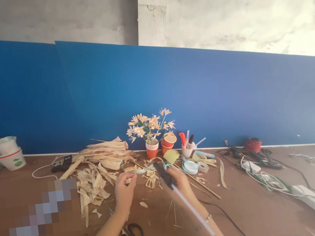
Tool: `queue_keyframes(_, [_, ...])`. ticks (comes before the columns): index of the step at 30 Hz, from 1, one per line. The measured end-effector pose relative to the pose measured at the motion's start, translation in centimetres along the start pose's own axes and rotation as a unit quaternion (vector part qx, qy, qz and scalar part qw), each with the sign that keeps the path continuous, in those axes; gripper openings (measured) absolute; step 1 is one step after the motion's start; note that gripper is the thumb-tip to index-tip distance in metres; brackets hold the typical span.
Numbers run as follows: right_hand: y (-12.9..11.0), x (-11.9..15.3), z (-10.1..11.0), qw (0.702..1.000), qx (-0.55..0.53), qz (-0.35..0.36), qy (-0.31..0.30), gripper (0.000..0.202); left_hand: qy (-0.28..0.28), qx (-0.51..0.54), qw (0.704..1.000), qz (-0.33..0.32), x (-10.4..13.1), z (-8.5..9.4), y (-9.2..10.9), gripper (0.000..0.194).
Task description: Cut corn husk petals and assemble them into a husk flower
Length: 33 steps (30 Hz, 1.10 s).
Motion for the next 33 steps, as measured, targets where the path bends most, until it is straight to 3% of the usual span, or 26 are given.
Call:
queue_keyframes(4, [-2.7,-0.4,-4.8,0.992,0.000,0.113,-0.062,0.003,0.026,-0.059,0.998,0.025,0.1,0.4,-0.4,0.014])
queue_keyframes(8, [-2.5,-0.1,-6.8,0.990,0.015,0.117,-0.074,0.009,0.011,-0.094,0.995,0.011,0.2,0.3,-0.1,0.013])
queue_keyframes(16, [-1.9,-0.1,-6.9,0.994,0.040,0.061,-0.085,0.016,0.000,-0.141,0.990,-0.014,0.4,0.0,0.5,0.012])
queue_keyframes(33, [-1.1,-0.3,-7.5,0.992,0.064,0.023,-0.108,0.030,0.015,-0.161,0.986,-0.030,0.4,0.1,1.0,0.013])
Point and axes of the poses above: each hand's wrist, its own x-axis away from the middle knuckle, its own z-axis out of the back of the hand, y = z × x, the point moved 6 cm from there along -x, towards the middle knuckle, and after that the axes turned 14 degrees about -y, right-handed, at the moved point
